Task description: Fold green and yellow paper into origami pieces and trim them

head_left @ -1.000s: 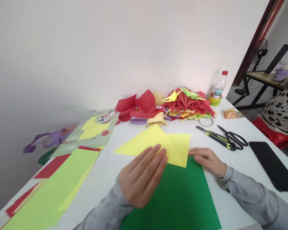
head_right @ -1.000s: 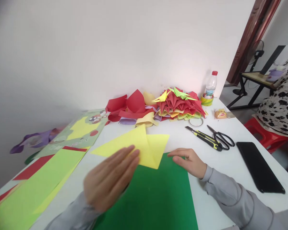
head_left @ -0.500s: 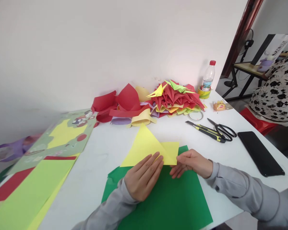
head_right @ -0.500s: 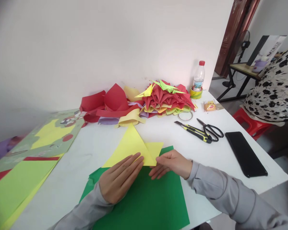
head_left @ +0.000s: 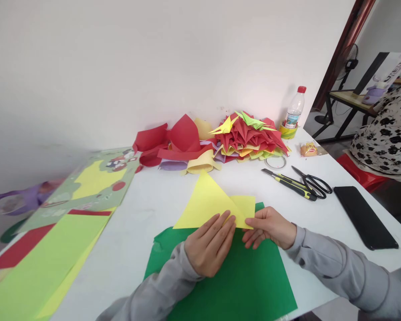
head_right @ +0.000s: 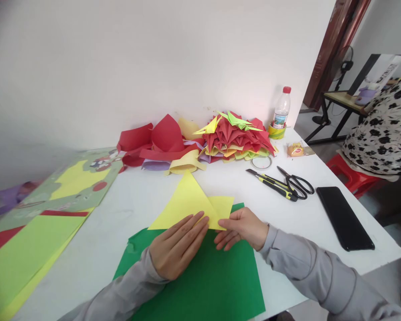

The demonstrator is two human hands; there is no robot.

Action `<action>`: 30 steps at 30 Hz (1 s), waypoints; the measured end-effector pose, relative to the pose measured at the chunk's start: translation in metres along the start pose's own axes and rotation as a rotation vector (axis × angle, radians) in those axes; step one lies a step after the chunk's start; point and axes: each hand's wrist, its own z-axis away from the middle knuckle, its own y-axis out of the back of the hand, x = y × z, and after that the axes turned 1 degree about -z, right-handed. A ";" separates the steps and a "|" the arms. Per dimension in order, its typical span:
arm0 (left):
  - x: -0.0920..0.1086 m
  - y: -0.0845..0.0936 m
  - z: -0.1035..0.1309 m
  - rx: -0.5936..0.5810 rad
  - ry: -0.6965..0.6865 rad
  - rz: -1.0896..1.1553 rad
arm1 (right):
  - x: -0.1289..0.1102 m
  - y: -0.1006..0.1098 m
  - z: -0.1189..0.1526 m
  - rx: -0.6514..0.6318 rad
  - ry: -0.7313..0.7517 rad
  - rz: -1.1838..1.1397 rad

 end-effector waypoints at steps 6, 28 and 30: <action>0.004 -0.006 -0.010 0.002 0.028 0.043 | 0.004 -0.001 -0.004 0.042 0.004 0.051; 0.018 -0.012 -0.022 0.087 0.024 0.073 | 0.001 -0.013 0.000 0.066 0.149 0.108; 0.014 -0.004 -0.026 0.054 0.026 0.065 | 0.000 -0.012 0.000 0.064 0.160 0.094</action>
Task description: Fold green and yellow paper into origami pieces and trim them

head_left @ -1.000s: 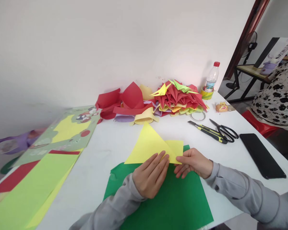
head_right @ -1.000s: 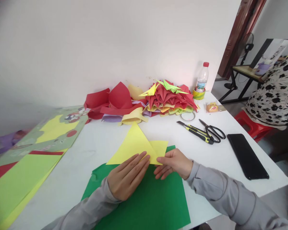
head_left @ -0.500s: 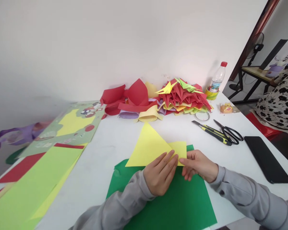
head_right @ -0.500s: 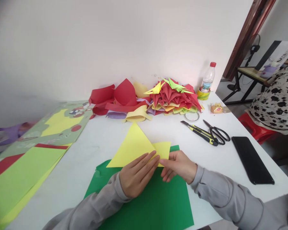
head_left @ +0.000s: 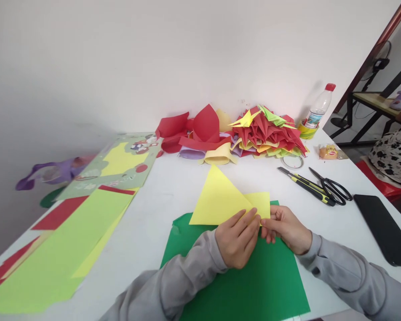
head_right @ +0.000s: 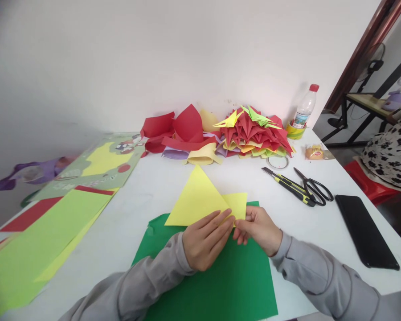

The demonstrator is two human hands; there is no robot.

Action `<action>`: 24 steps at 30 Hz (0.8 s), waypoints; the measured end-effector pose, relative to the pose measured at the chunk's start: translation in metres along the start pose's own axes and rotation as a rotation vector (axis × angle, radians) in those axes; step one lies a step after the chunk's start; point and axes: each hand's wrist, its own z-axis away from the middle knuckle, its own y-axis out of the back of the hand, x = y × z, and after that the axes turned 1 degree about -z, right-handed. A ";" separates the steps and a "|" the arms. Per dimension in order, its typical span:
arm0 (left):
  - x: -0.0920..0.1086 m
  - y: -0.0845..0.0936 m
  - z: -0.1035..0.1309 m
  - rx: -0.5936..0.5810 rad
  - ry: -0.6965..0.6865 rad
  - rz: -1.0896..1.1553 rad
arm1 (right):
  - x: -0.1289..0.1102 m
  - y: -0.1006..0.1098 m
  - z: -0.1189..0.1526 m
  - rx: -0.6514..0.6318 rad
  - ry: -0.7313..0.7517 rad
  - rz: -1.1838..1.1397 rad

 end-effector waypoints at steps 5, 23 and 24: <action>-0.007 0.010 0.000 0.016 0.001 -0.027 | -0.003 0.002 0.002 -0.010 -0.017 -0.039; -0.047 0.027 0.021 0.031 0.081 -0.286 | -0.020 0.037 -0.003 0.139 0.040 0.061; -0.046 0.026 0.021 0.031 0.082 -0.287 | -0.018 0.038 -0.004 0.193 0.074 0.155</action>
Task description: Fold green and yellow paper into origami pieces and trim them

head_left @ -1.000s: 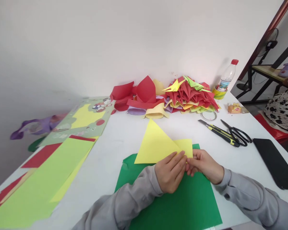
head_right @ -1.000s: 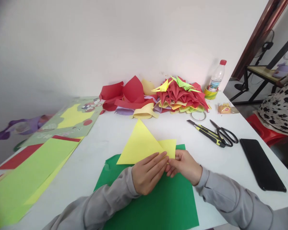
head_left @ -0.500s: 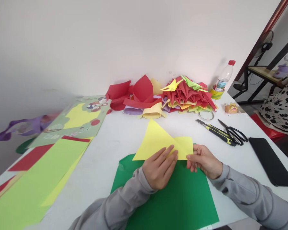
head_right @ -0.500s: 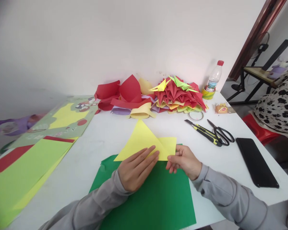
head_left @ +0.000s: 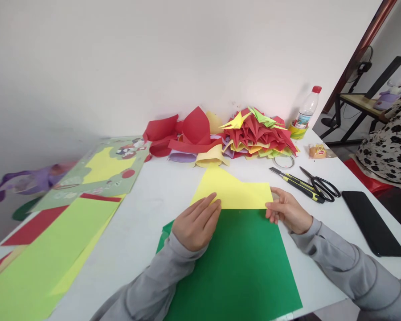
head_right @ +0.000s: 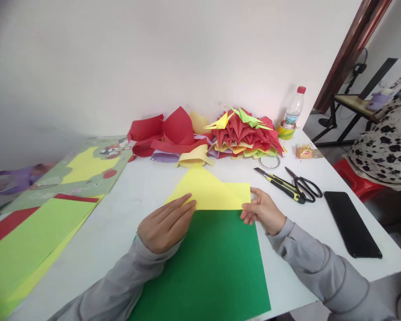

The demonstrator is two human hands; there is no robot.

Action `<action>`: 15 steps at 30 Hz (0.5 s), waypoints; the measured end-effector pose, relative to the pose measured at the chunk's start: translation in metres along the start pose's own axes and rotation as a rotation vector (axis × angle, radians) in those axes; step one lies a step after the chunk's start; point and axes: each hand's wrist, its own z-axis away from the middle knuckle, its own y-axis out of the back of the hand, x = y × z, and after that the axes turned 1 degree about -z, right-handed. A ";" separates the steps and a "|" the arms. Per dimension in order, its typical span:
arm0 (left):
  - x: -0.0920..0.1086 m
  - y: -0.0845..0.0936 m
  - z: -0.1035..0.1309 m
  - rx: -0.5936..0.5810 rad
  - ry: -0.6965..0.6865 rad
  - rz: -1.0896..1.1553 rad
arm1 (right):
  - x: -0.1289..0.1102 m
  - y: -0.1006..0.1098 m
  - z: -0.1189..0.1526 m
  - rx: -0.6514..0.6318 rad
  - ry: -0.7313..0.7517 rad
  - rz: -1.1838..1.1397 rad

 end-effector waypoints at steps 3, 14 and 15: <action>0.007 0.001 -0.003 -0.007 -0.001 0.002 | 0.006 -0.001 0.000 0.356 0.361 0.493; 0.038 -0.006 -0.011 -0.064 0.026 0.056 | 0.018 -0.043 -0.001 0.225 1.363 1.502; 0.039 -0.008 -0.011 -0.071 0.033 0.066 | 0.018 -0.043 -0.002 0.221 1.390 1.501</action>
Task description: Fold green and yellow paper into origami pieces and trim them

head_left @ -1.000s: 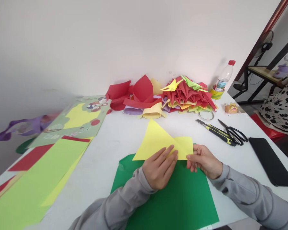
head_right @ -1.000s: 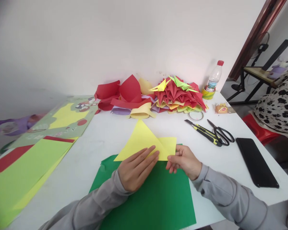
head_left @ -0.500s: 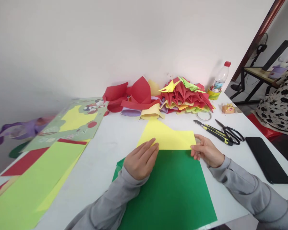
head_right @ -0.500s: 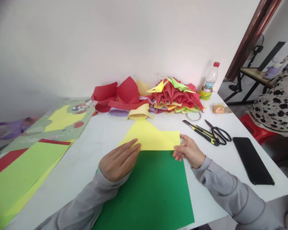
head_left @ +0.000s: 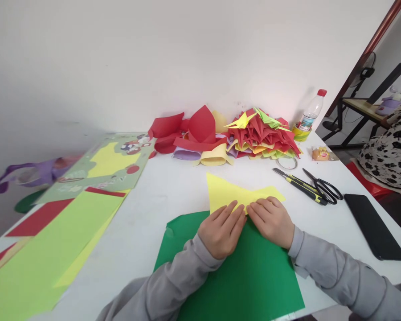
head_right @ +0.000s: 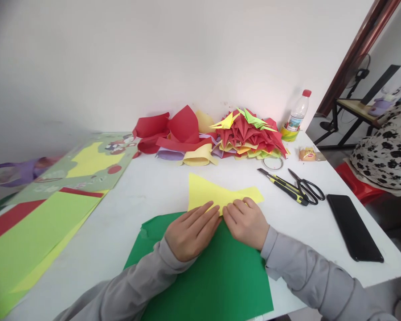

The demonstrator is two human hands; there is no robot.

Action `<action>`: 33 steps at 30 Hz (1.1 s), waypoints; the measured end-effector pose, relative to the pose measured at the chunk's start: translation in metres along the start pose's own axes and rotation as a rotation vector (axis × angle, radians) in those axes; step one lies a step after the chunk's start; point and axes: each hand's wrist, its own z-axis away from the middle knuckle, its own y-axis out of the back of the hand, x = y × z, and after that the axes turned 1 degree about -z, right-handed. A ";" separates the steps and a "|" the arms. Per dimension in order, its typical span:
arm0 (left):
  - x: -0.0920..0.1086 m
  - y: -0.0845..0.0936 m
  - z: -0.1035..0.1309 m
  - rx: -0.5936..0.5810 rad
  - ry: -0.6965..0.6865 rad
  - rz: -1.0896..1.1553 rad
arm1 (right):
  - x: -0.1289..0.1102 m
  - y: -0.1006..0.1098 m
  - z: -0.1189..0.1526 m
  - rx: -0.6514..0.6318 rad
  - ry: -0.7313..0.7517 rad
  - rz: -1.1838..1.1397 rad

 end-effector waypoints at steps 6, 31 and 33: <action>0.002 -0.004 0.002 -0.017 -0.018 0.038 | -0.001 -0.001 0.000 0.042 0.037 -0.023; -0.055 0.024 0.011 0.036 0.027 -0.096 | 0.018 0.007 0.011 0.097 0.021 -0.001; -0.061 0.026 0.011 0.043 0.052 -0.128 | 0.020 0.006 0.013 0.094 0.002 0.018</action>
